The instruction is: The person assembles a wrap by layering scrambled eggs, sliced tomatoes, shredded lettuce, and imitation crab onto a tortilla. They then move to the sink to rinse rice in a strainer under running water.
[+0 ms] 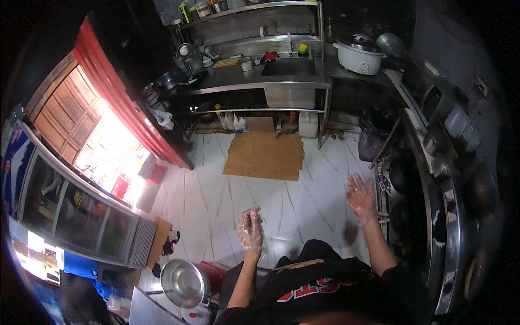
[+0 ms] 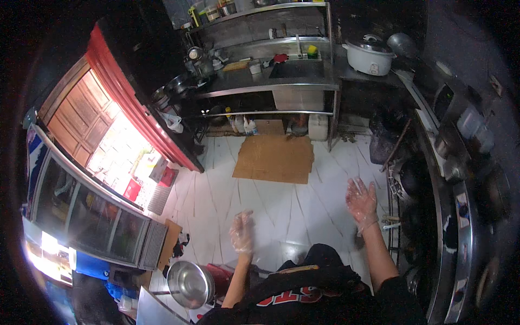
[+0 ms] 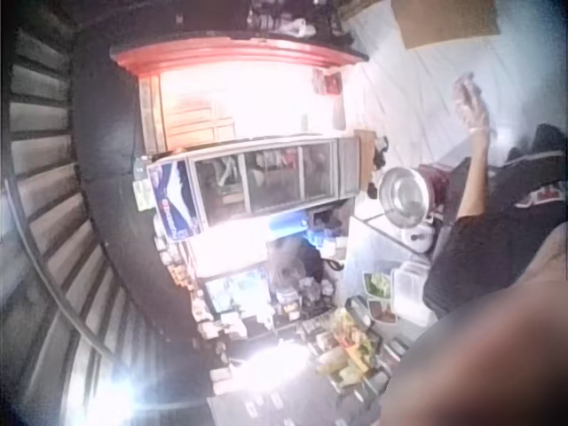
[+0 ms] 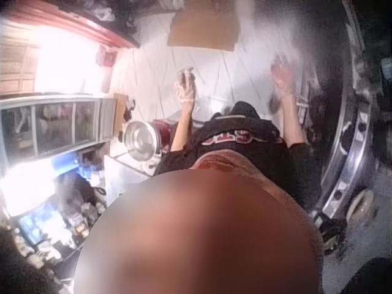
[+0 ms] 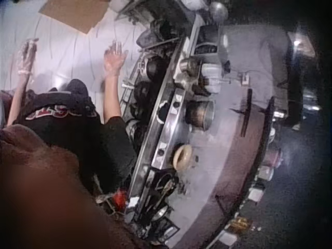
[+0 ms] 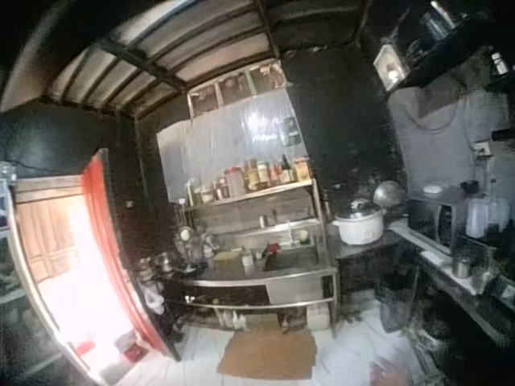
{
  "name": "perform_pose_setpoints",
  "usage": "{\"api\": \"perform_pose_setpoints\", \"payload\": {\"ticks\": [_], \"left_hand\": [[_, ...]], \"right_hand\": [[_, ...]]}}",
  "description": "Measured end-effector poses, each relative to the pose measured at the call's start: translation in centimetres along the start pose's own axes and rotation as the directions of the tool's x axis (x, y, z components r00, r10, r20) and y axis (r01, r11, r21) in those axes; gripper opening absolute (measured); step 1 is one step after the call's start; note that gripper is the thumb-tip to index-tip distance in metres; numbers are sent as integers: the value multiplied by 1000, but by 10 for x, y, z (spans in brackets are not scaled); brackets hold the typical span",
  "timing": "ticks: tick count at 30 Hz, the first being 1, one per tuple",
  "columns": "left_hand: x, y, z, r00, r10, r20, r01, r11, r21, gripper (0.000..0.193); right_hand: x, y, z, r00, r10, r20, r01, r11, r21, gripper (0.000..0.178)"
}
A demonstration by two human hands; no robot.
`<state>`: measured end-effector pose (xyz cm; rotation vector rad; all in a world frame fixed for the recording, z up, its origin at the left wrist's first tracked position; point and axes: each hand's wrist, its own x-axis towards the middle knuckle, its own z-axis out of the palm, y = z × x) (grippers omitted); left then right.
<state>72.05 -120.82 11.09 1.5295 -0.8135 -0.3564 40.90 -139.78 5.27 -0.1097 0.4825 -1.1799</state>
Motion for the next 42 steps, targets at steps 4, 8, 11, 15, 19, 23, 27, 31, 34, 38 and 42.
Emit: {"api": "perform_pose_setpoints", "payload": {"ticks": [4,8,11,15,19,23,27,31,34,38,42], "left_hand": [[101,-18,47,1000,0,-6,0,999,-39,30],[206,-53,82,994,97,-47,-95,994,47,30],[282,-63,104,992,-119,-52,102,961,-256,28],[378,-70,139,972,-216,-93,178,934,-309,27],[454,-92,180,966,-239,95,257,878,-403,24],[498,-111,248,863,-200,464,421,791,-443,22],[492,-94,327,619,98,779,455,764,-457,35],[454,-94,392,216,393,894,493,747,-447,65],[381,-37,380,61,203,977,857,491,-155,82],[299,-14,370,-87,448,890,825,533,-188,63],[193,-3,353,-342,272,900,820,554,144,27]], "right_hand": [[97,-13,0,996,-62,-65,64,998,28,51],[204,-16,36,992,-81,-93,81,997,-4,48],[294,-17,73,999,-37,36,37,999,-4,49],[386,-8,145,989,-20,148,18,1000,12,48],[439,13,193,943,-132,306,151,988,-39,48],[452,29,212,746,-375,551,648,602,-467,52],[411,37,214,494,-540,681,849,132,-511,47],[371,76,217,416,-607,677,696,-267,-666,31],[315,106,218,618,-786,-11,603,484,-634,25],[224,117,213,611,-741,-280,602,664,-443,26],[133,125,178,306,-905,-294,560,421,-714,33]]}}
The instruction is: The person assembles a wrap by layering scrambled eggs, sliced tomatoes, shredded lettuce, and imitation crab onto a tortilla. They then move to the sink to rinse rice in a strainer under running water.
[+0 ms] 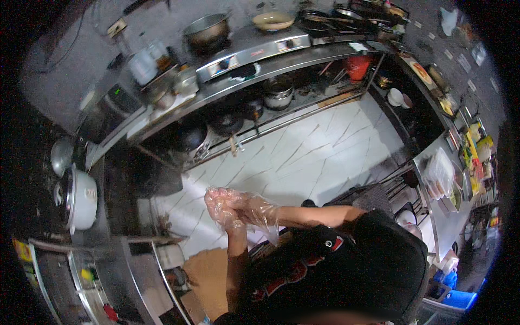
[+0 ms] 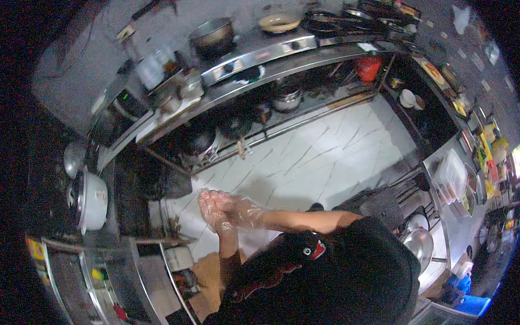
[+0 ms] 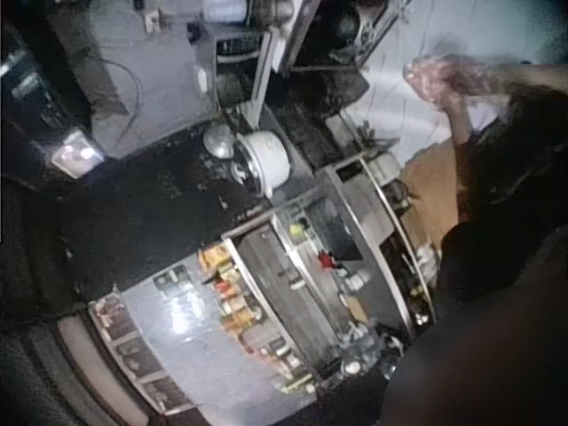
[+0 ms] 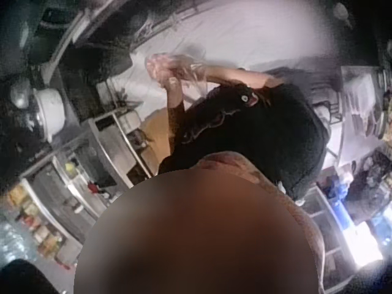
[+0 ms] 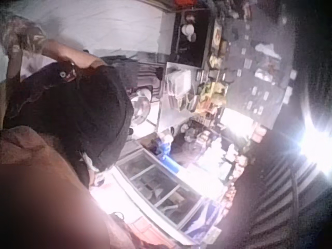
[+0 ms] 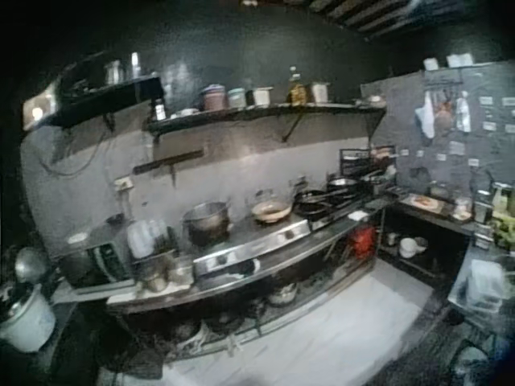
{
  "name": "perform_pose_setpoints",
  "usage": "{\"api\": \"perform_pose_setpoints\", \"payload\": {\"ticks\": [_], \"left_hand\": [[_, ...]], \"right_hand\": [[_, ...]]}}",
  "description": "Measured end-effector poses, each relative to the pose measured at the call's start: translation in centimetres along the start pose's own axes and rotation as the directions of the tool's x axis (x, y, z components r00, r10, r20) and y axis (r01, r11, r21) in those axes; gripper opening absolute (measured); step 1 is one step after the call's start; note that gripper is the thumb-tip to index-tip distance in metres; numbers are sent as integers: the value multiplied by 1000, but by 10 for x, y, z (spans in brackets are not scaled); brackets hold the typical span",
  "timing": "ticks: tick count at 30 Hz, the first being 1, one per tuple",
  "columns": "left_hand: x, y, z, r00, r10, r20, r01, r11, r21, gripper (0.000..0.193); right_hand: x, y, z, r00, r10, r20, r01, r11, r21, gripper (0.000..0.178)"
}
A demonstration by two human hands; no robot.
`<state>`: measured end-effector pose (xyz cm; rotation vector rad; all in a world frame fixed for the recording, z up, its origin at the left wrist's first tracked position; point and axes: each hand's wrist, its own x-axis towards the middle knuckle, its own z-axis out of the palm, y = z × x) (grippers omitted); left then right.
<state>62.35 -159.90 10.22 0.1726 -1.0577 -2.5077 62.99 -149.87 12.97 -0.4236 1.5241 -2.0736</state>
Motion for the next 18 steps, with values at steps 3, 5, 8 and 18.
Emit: {"api": "perform_pose_setpoints", "payload": {"ticks": [3,5,8,18], "left_hand": [[9,-67,59,948,-315,32,316,933,-169,28],[7,-120,110,879,-430,207,472,846,-249,30],[24,-201,152,780,-512,361,579,809,-104,29],[199,-411,319,825,-31,565,-515,372,772,30]], "right_hand": [[-26,-31,-79,957,-233,-170,194,956,-220,36],[-45,10,-172,939,-326,-108,192,758,-623,40],[-86,2,-268,961,-268,-73,161,752,-640,41],[-211,-93,-419,659,6,-752,-115,989,-92,33]]}}
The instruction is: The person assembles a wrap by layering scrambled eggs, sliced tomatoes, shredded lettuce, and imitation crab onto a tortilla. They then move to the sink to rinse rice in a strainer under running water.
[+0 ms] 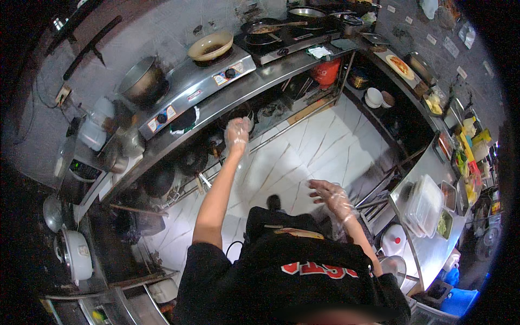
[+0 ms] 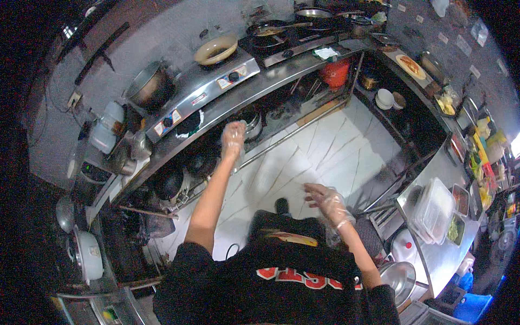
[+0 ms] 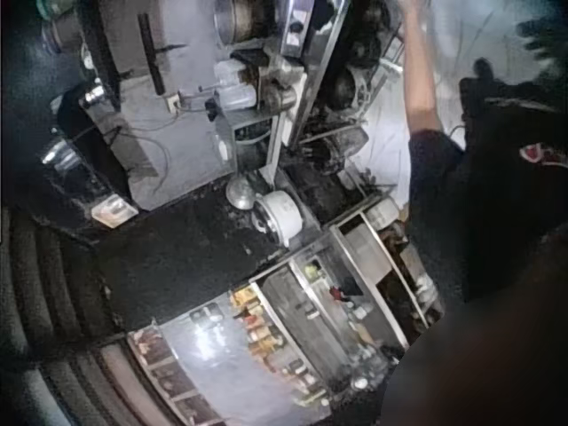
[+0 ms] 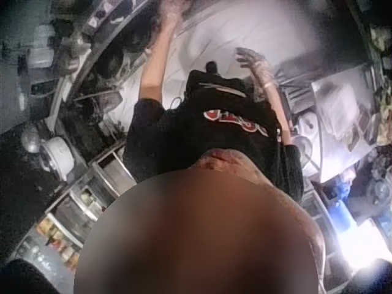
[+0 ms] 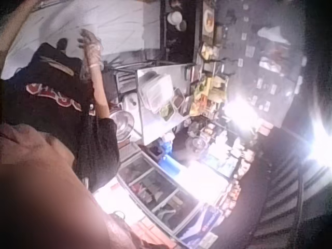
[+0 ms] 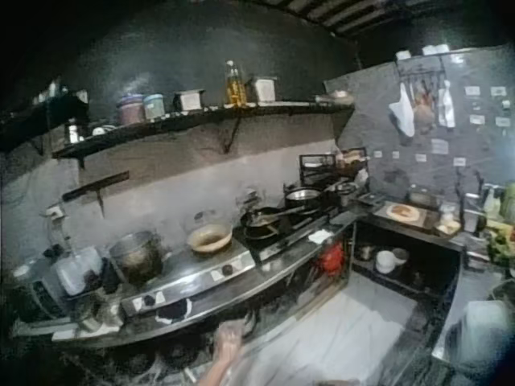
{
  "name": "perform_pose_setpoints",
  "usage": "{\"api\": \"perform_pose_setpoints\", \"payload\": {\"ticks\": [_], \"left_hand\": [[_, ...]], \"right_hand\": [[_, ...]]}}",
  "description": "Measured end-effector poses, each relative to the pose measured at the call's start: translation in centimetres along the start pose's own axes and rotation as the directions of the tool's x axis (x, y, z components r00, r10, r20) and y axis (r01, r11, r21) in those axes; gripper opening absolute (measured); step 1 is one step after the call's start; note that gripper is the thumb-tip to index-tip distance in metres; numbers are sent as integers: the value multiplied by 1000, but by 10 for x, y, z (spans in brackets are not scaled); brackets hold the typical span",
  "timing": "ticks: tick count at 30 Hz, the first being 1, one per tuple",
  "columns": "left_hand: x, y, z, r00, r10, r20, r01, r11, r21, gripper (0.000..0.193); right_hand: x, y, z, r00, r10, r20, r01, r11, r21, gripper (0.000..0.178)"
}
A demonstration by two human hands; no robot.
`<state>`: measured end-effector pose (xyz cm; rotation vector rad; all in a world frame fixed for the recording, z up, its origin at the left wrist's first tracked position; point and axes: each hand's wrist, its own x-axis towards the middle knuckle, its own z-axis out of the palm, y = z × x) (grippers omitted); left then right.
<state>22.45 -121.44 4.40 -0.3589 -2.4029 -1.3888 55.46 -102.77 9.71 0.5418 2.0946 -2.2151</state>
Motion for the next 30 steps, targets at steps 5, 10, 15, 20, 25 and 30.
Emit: {"api": "perform_pose_setpoints", "payload": {"ticks": [5,10,15,20,25,30], "left_hand": [[148,-26,64,995,-98,25,88,961,262,44],[258,-78,121,980,-186,-72,199,872,448,56],[293,-63,157,913,-405,-45,374,789,488,54],[297,-54,177,913,-396,-95,379,740,556,44],[296,-99,150,962,51,268,-258,481,838,40],[361,26,102,756,40,653,-356,863,358,27]], "right_hand": [[52,-8,-69,988,27,-155,-31,999,-23,33],[144,-29,-129,965,-9,-262,5,1000,-16,30],[231,-75,-180,947,-65,-315,23,990,-137,33],[292,-106,-215,933,-13,-358,-25,995,-101,28],[364,-90,-268,985,-31,-169,8,990,-139,34],[421,-124,-327,975,-202,-87,177,955,-236,37]]}}
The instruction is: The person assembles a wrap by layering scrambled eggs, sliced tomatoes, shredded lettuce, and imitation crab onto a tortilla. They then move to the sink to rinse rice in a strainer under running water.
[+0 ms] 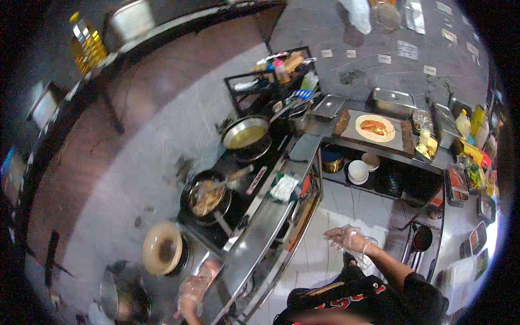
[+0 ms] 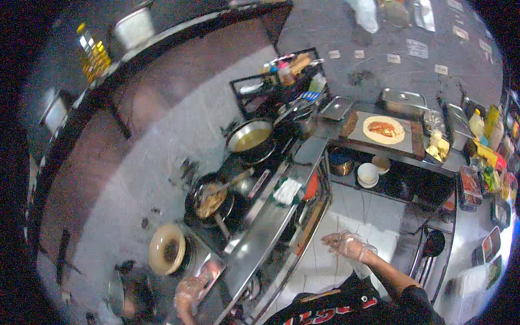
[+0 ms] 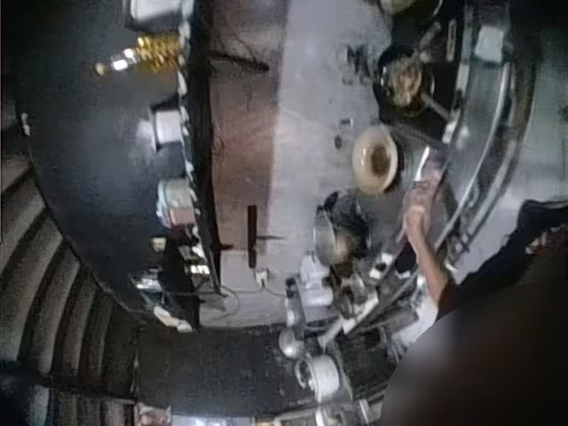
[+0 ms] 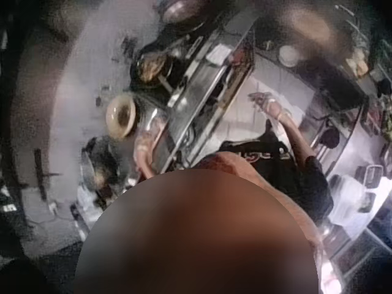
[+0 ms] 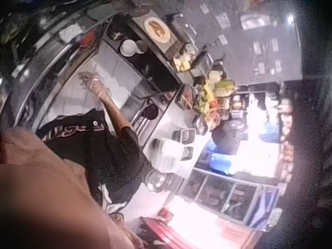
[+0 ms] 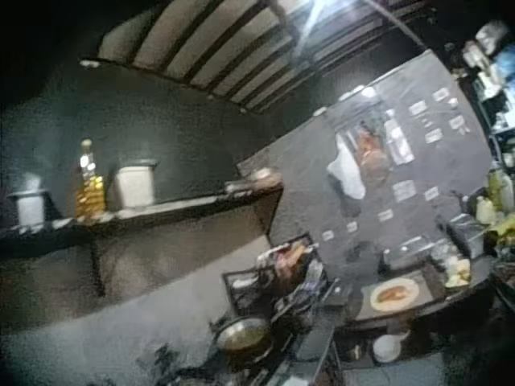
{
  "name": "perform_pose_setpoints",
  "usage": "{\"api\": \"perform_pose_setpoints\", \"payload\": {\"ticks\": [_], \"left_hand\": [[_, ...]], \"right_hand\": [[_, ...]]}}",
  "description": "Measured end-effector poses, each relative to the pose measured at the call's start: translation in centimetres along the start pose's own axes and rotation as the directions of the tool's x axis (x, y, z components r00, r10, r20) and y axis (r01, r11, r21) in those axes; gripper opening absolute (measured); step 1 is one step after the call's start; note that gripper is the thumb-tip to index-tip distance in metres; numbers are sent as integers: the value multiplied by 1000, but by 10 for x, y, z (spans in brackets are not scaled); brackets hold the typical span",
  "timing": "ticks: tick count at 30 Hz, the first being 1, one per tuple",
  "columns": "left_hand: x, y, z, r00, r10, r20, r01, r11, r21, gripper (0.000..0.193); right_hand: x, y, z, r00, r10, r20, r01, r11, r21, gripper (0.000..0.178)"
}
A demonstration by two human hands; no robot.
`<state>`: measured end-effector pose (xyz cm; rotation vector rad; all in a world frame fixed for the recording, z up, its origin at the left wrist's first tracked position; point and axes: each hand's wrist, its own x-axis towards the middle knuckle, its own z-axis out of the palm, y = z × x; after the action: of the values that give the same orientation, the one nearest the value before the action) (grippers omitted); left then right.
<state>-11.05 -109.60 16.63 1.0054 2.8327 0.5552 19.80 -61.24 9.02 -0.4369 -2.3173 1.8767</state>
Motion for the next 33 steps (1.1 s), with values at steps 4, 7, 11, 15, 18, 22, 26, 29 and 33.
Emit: {"api": "perform_pose_setpoints", "payload": {"ticks": [4,7,11,15,18,22,26,29,33], "left_hand": [[66,235,-88,999,29,44,1,817,-577,11],[128,317,-104,984,175,-20,-161,843,-513,16],[227,459,-125,934,310,-177,-349,897,-272,20],[339,551,-148,813,512,-278,-542,839,-41,28],[422,608,-170,666,640,-383,-695,719,-9,31],[527,654,-203,425,754,-500,-803,569,176,29],[571,707,-229,512,651,-560,-655,718,236,30],[658,737,-223,461,682,-567,-673,685,277,27],[709,789,-243,540,670,-509,-594,732,334,28]], "right_hand": [[39,14,-75,991,122,-48,-119,991,57,37],[74,34,-138,995,66,-68,-56,987,148,38],[105,-1,-231,992,38,-117,-39,999,-1,38],[137,-36,-297,989,2,-151,23,986,163,37],[169,-28,-340,985,-24,-173,66,968,242,37],[205,-38,-382,974,16,-227,56,950,308,36],[238,-46,-421,947,-4,-320,86,967,239,37],[259,-34,-476,909,9,-418,61,986,153,37],[338,-25,-527,903,-24,-429,80,990,112,35]]}}
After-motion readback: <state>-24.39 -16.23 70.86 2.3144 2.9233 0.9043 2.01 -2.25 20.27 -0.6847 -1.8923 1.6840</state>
